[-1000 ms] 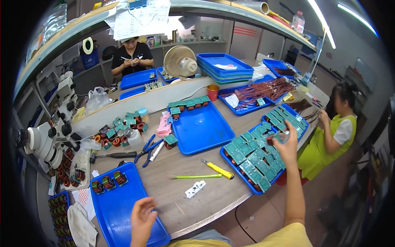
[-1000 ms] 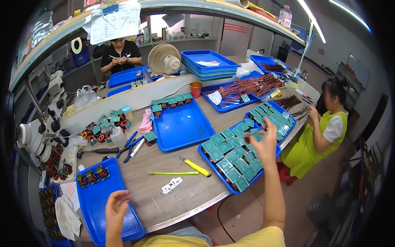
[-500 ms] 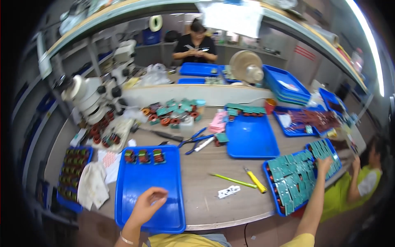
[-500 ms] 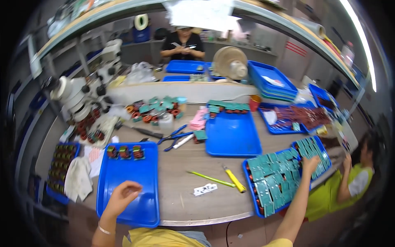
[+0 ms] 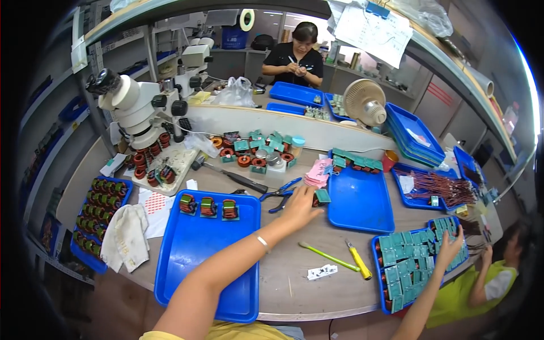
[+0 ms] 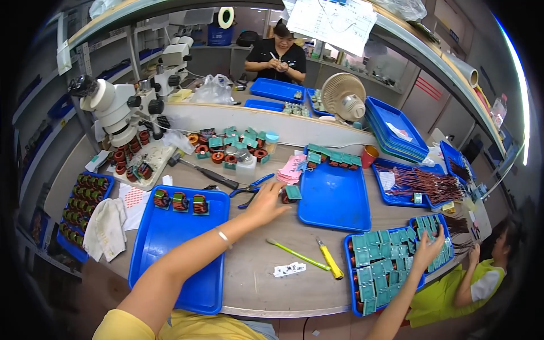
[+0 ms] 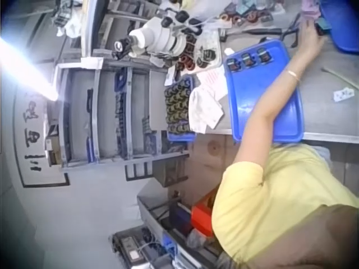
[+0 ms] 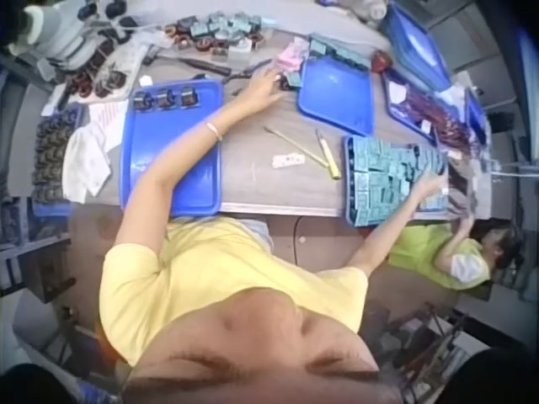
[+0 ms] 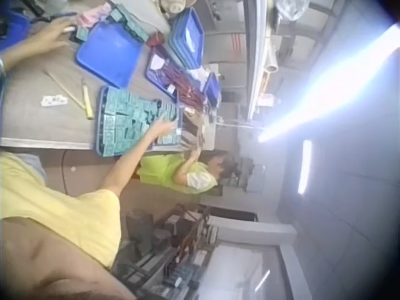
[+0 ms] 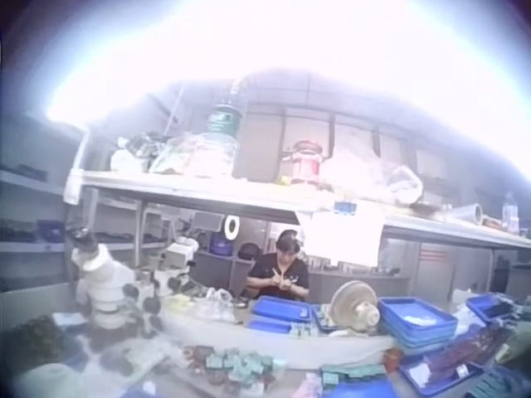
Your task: Cleaning a blue component tray and inspecting/marking toroidal inductors at an assembly station.
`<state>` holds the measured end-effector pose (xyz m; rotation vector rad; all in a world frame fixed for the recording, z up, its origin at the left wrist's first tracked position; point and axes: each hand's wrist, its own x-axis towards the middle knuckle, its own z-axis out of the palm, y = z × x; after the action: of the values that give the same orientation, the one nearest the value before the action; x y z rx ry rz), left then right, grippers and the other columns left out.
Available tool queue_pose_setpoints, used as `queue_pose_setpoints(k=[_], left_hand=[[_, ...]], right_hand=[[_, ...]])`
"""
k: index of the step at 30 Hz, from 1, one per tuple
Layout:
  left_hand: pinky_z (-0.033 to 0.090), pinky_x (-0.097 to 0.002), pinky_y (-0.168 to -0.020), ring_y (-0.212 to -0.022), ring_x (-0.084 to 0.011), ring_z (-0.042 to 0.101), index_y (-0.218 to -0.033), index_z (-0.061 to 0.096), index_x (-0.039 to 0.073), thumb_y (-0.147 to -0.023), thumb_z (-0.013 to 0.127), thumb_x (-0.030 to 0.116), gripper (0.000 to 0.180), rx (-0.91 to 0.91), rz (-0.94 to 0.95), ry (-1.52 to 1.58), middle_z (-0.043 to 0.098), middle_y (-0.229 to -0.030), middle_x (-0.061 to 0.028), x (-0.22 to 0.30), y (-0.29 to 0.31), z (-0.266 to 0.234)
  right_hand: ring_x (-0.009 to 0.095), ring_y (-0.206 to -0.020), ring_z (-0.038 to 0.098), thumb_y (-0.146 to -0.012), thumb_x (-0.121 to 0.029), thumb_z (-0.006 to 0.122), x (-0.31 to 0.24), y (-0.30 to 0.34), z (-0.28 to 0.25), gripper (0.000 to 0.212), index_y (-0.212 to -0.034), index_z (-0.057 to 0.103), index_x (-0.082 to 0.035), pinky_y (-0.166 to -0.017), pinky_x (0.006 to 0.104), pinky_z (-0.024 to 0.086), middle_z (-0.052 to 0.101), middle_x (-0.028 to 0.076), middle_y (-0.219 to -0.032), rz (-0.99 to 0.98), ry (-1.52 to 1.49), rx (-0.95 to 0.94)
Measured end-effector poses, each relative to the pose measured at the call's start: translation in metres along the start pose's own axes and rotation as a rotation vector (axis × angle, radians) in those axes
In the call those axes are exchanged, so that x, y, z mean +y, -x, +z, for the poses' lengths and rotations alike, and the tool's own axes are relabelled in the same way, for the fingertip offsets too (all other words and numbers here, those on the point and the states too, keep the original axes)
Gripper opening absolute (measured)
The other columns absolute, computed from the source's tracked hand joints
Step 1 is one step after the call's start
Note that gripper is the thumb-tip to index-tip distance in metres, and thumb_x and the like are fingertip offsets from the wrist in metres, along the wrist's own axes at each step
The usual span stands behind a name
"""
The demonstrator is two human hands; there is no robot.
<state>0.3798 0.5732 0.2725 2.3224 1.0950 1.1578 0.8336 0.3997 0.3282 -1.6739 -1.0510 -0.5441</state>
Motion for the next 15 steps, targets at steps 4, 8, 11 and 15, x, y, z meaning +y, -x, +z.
queue_pose_setpoints(k=[4,8,11,15], left_hand=[[0.04,-0.0403,-0.086,-0.102,-0.0336,0.048,-0.115,0.047,0.005,-0.063,0.076,0.017,0.06,0.026,-0.115,-0.166,0.054,-0.105,-0.0184,-0.011,-0.022,0.036],[0.043,-0.0382,-0.083,-0.099,-0.0327,0.052,-0.116,0.046,0.005,-0.062,0.076,0.009,0.062,0.074,-0.107,-0.076,0.058,-0.096,-0.0171,-0.012,-0.021,0.03],[0.045,-0.0348,-0.084,-0.102,-0.0283,0.053,-0.119,0.042,0.005,-0.063,0.073,0.001,0.064,0.046,-0.208,0.304,0.056,-0.103,-0.0152,0.012,-0.006,-0.009],[0.045,-0.0324,-0.089,-0.105,-0.0195,0.052,-0.125,0.035,0.007,-0.068,0.069,-0.006,0.067,-0.021,-0.219,0.755,0.051,-0.112,-0.011,0.059,0.031,-0.086]], right_hand=[[0.011,-0.078,0.051,-0.082,-0.006,0.059,-0.136,0.049,-0.001,0.049,-0.128,0.042,-0.004,-0.071,0.0232,0.041,0.046,0.005,-0.099,0.069,-0.203,-0.056],[0.014,-0.087,0.055,-0.083,0.0,0.054,-0.188,0.083,0.015,0.048,-0.129,0.039,-0.003,-0.077,0.0244,0.042,0.046,0.006,-0.101,0.096,-0.496,-0.219],[0.016,-0.089,0.056,-0.08,0.007,0.052,-0.223,0.104,0.032,0.05,-0.127,0.039,0.0,-0.079,0.0262,0.043,0.046,0.008,-0.101,0.096,-0.623,-0.361],[0.021,-0.09,0.057,-0.069,0.011,0.055,-0.267,0.123,0.05,0.056,-0.123,0.041,0.005,-0.08,0.0294,0.043,0.046,0.012,-0.101,-0.063,-0.801,-0.525]])
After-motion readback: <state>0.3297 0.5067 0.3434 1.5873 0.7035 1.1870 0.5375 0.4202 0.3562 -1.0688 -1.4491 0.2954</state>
